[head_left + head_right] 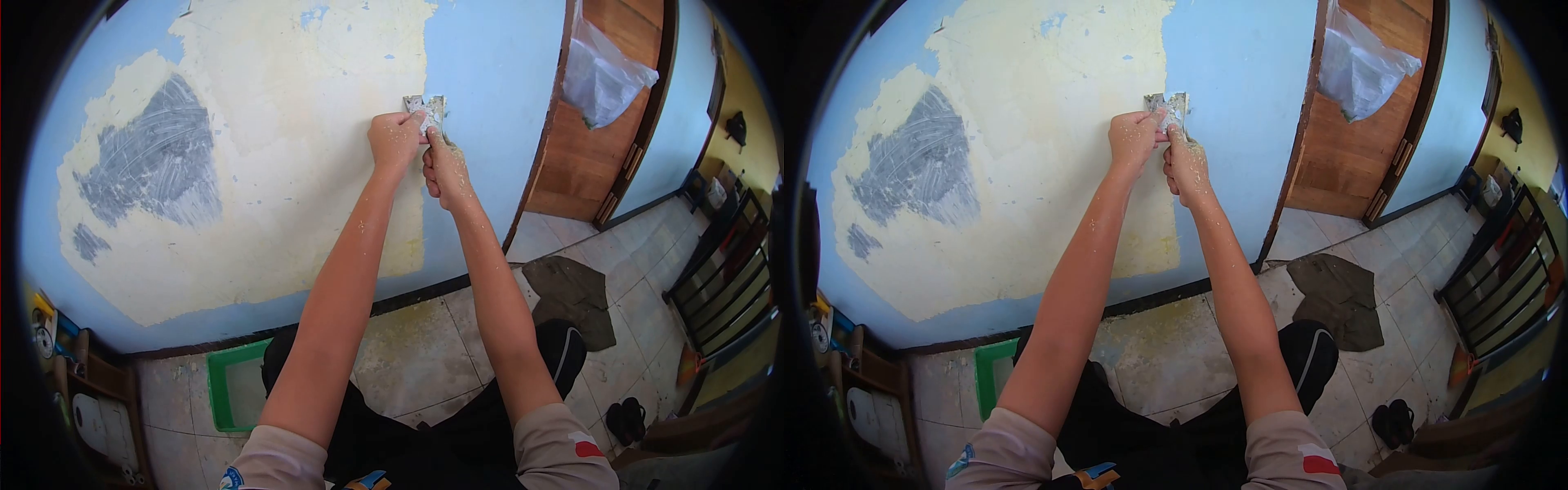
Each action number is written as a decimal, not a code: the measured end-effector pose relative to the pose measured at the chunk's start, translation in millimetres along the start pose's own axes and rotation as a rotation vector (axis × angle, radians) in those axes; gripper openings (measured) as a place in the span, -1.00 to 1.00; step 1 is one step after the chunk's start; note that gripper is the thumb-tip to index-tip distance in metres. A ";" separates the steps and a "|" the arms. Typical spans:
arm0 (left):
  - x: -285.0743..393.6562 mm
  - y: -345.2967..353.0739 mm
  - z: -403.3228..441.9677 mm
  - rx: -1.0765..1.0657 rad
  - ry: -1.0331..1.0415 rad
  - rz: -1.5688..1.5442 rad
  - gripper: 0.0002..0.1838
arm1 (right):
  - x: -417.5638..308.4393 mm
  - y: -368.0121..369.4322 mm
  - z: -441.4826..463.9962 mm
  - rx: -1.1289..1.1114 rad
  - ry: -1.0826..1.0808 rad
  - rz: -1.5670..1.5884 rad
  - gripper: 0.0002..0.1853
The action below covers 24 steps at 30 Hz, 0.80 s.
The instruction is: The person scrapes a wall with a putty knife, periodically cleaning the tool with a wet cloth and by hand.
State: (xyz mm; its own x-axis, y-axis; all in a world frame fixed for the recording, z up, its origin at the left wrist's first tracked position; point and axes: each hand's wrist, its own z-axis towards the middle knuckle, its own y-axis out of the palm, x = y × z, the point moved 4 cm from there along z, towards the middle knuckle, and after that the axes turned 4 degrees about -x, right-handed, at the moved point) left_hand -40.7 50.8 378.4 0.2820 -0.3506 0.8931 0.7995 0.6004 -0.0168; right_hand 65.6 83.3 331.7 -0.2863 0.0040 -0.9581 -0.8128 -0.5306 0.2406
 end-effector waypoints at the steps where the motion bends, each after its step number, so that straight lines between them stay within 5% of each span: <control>1: 1.4 0.2 3.7 0.007 0.015 0.029 -0.70 | -3.2 0.5 0.5 -0.016 -0.011 0.011 -0.43; 24: 20.3 0.2 10.0 0.032 0.013 0.061 -0.73 | -11.9 4.6 4.0 -0.047 -0.032 0.028 -0.40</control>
State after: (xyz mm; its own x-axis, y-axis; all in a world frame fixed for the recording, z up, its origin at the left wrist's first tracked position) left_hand -40.2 51.1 401.0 0.3369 -0.3218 0.8849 0.7633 0.6436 -0.0566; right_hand 63.3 84.2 344.8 -0.3252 0.0159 -0.9455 -0.7796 -0.5704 0.2585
